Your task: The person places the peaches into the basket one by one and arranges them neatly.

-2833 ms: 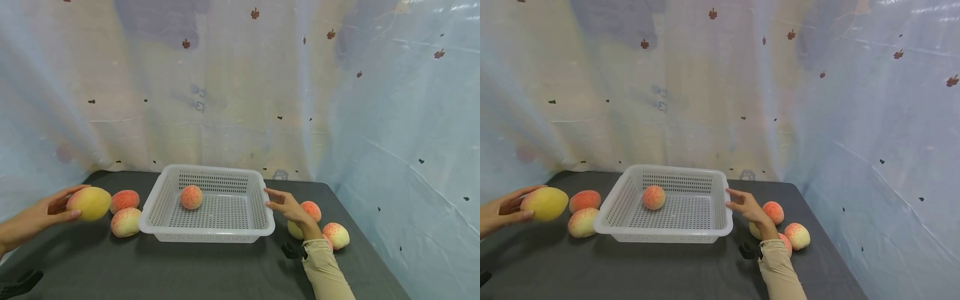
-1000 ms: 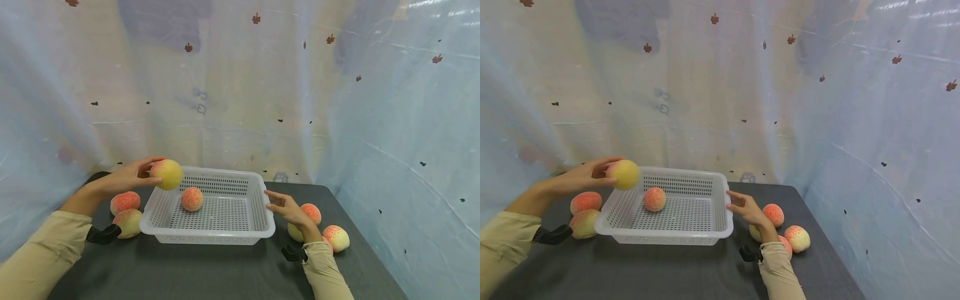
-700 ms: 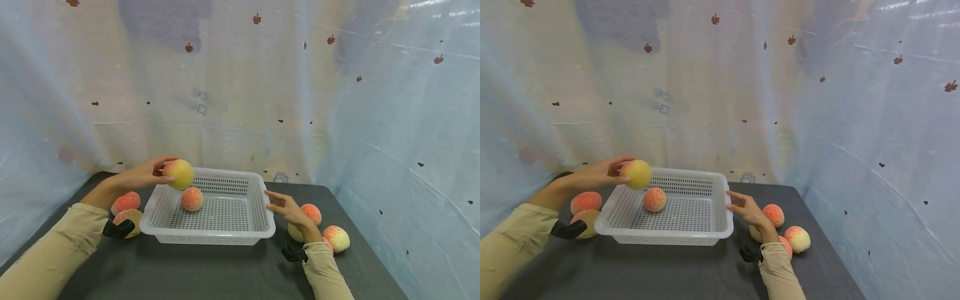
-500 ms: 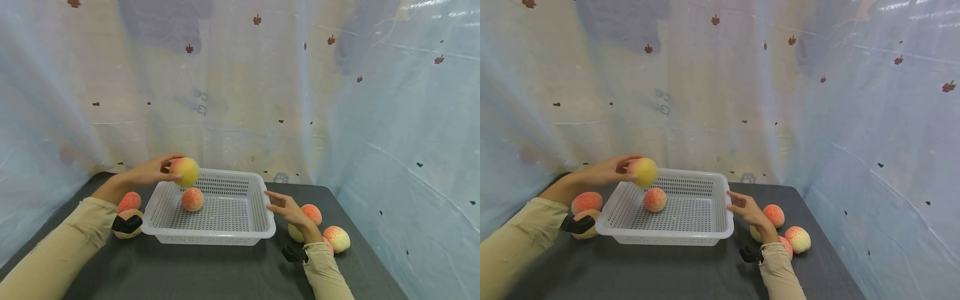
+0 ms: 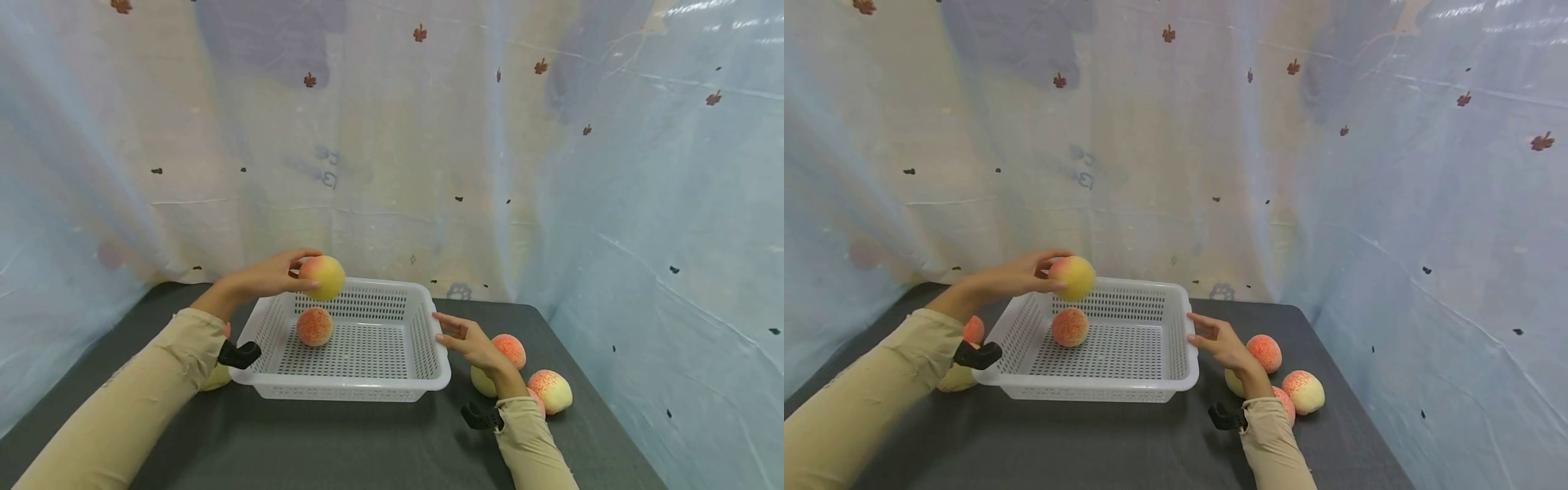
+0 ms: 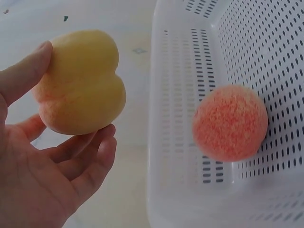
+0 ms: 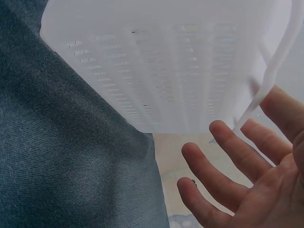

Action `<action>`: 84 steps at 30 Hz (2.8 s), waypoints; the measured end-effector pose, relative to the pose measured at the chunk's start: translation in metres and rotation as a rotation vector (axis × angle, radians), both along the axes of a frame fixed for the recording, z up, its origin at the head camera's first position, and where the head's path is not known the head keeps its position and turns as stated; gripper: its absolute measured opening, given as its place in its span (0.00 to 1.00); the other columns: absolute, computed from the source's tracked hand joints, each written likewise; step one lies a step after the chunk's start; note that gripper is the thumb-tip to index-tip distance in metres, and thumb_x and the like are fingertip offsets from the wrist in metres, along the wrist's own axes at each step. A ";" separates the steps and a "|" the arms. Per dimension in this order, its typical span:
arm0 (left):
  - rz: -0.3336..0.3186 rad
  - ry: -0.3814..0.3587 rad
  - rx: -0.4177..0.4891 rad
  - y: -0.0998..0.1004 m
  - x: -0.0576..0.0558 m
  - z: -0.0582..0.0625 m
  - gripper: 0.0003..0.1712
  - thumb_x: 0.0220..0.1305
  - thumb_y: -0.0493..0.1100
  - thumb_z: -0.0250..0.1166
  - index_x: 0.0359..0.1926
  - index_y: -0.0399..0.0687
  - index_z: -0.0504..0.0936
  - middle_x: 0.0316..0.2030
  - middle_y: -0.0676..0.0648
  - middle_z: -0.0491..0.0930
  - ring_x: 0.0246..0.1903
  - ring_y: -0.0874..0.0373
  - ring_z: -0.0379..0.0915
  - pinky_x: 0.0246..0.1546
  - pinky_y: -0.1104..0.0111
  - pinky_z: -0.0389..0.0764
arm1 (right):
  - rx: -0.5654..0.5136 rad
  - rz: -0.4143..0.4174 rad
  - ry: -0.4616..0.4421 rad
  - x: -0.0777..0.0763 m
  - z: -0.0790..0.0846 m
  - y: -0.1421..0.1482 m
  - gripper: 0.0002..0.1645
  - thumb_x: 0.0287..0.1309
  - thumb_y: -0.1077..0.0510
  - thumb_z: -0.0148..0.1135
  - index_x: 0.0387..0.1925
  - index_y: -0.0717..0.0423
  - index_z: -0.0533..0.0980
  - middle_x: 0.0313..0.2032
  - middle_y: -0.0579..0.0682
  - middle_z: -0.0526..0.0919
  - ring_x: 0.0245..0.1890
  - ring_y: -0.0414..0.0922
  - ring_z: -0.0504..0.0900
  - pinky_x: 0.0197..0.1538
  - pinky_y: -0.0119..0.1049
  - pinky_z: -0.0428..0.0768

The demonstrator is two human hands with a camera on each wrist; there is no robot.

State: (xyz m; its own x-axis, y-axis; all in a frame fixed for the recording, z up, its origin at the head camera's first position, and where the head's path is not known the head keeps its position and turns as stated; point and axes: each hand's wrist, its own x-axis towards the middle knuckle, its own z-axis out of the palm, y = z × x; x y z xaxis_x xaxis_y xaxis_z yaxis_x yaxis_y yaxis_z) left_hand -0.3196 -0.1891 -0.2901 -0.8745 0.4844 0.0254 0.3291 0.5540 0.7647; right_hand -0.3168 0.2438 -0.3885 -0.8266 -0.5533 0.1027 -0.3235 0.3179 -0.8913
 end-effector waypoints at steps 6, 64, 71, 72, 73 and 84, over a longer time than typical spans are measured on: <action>0.036 -0.003 -0.018 0.015 -0.010 -0.004 0.43 0.70 0.53 0.64 0.78 0.46 0.56 0.68 0.33 0.69 0.65 0.35 0.70 0.63 0.41 0.71 | -0.010 0.006 -0.004 0.000 0.000 0.000 0.38 0.72 0.59 0.58 0.76 0.66 0.56 0.73 0.68 0.64 0.69 0.66 0.71 0.63 0.48 0.79; 0.118 -0.162 -0.328 0.081 -0.037 -0.070 0.38 0.62 0.36 0.70 0.72 0.44 0.68 0.72 0.32 0.64 0.72 0.36 0.60 0.72 0.44 0.61 | 0.003 0.001 -0.026 -0.005 -0.002 0.002 0.39 0.72 0.58 0.58 0.77 0.64 0.56 0.74 0.66 0.63 0.68 0.62 0.72 0.64 0.45 0.79; 0.132 -0.175 -0.304 0.078 -0.036 -0.073 0.40 0.62 0.40 0.71 0.73 0.41 0.66 0.71 0.32 0.66 0.70 0.35 0.62 0.71 0.43 0.62 | -0.012 0.024 -0.012 -0.005 -0.003 0.003 0.39 0.73 0.59 0.58 0.77 0.67 0.54 0.73 0.68 0.63 0.67 0.63 0.74 0.62 0.42 0.80; 0.136 -0.181 -0.295 0.077 -0.036 -0.073 0.41 0.63 0.41 0.71 0.74 0.41 0.65 0.71 0.32 0.66 0.70 0.35 0.62 0.71 0.43 0.62 | -0.010 0.021 -0.014 -0.005 -0.003 0.003 0.39 0.73 0.59 0.58 0.77 0.66 0.55 0.73 0.68 0.63 0.67 0.63 0.74 0.62 0.42 0.80; 0.139 -0.187 -0.282 0.076 -0.036 -0.073 0.41 0.64 0.42 0.70 0.74 0.40 0.65 0.70 0.31 0.66 0.70 0.34 0.63 0.71 0.42 0.63 | -0.010 0.021 -0.015 -0.005 -0.003 0.003 0.39 0.72 0.59 0.58 0.77 0.66 0.55 0.73 0.68 0.63 0.66 0.63 0.74 0.62 0.42 0.80; 0.109 -0.108 -0.261 0.067 -0.039 -0.064 0.36 0.73 0.48 0.62 0.74 0.36 0.63 0.73 0.31 0.63 0.73 0.34 0.57 0.73 0.43 0.60 | -0.001 -0.013 -0.032 -0.007 0.000 0.001 0.39 0.71 0.56 0.60 0.77 0.62 0.57 0.73 0.66 0.66 0.66 0.61 0.75 0.63 0.49 0.79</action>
